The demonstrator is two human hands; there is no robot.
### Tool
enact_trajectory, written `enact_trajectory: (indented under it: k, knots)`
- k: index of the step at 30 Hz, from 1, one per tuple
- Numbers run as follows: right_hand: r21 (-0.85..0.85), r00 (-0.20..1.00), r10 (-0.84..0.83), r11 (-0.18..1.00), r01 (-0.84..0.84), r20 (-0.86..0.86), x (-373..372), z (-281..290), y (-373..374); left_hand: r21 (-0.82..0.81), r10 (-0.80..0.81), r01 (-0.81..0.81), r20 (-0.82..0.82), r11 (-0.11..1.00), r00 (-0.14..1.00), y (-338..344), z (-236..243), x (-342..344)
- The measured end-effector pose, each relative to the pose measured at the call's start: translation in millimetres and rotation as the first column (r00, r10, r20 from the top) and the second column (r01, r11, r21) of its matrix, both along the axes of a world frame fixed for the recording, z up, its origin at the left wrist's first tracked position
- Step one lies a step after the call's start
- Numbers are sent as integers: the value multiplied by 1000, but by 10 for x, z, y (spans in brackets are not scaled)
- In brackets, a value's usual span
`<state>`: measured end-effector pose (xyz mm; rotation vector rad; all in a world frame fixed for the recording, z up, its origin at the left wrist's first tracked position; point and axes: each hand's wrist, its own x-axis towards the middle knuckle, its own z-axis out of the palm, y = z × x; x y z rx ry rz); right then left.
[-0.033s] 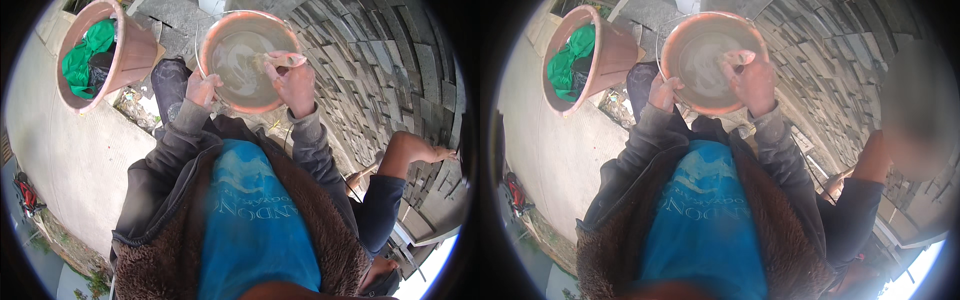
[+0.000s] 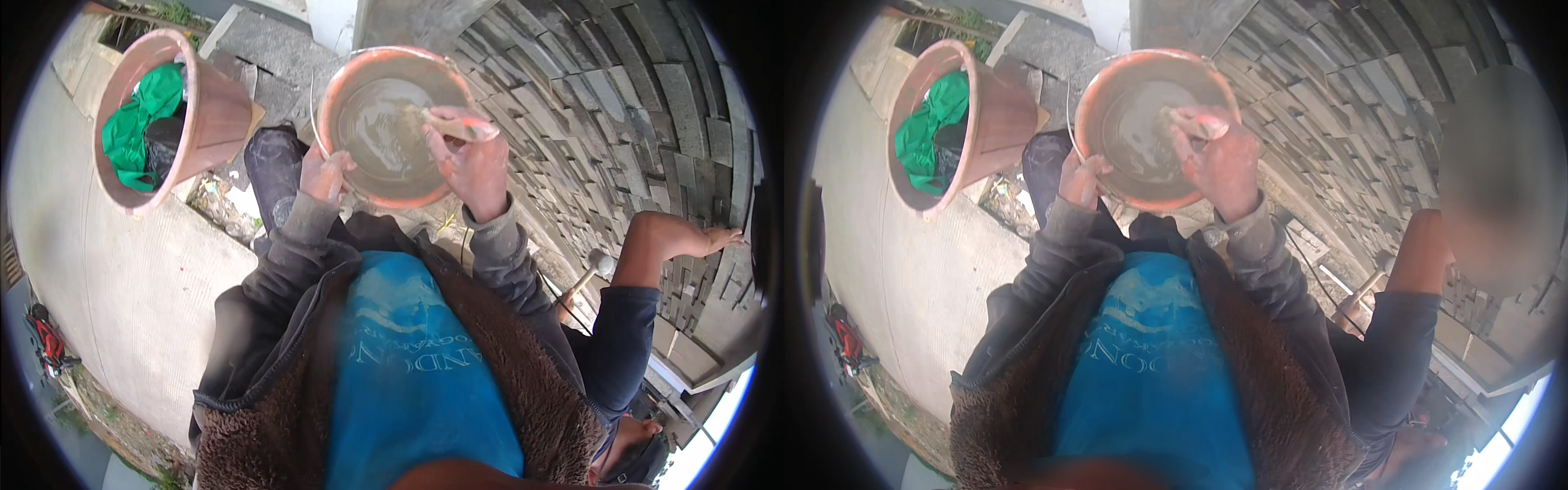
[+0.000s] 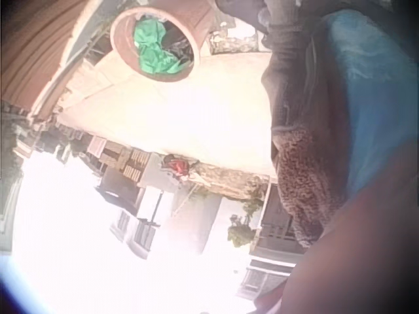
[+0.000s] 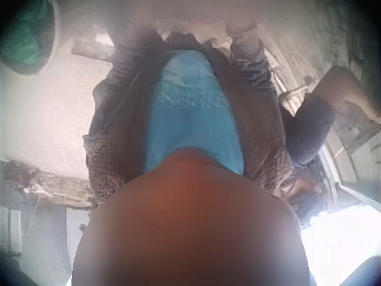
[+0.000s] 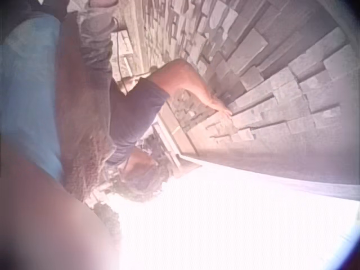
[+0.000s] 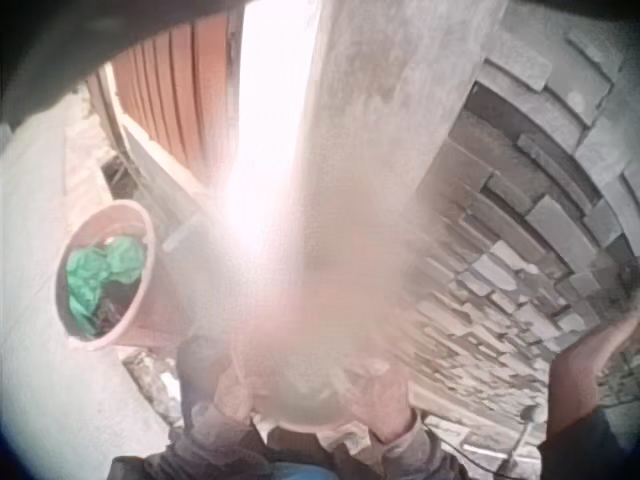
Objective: The person uses a brush to apply grout between stone tiles on a wall, repeatedly dipping the brush into a bucket of grout. Another worker is visible nearby, also working on the wall.
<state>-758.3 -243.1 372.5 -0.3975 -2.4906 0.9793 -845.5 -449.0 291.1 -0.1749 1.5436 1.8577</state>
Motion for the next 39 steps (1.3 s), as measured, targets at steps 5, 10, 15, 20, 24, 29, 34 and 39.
enact_trajectory:
  k: [5,10,15,20,24,29,34,39]
  knots:
    - [178,928,24,983,46,-372,-64,396,-122,23,24,-23,-37,999,999,41,-350,-248]
    - [35,997,46,998,-44,-63,-18,-243,-109,-47,-38,33,-96,998,995,196,-358,-472]
    - [130,971,75,990,-46,-227,-25,-164,-41,34,-46,45,28,998,999,245,-484,-603]
    - [1,992,77,997,-78,-101,-212,-838,6,26,-62,61,5,998,998,303,-888,-917]
    - [225,969,104,973,-53,-222,-304,-523,36,-54,-132,133,20,990,991,315,-926,-1083]
    - [-465,989,-125,873,149,82,-324,-961,275,106,-158,160,-34,981,987,402,-944,-1260]
    - [-909,688,-599,328,-258,-411,-274,485,1106,46,-140,141,-10,989,990,463,-1359,-1312]
    - [-132,182,-140,990,52,-973,-428,2624,1898,42,-188,186,75,982,979,341,-2253,-1536]
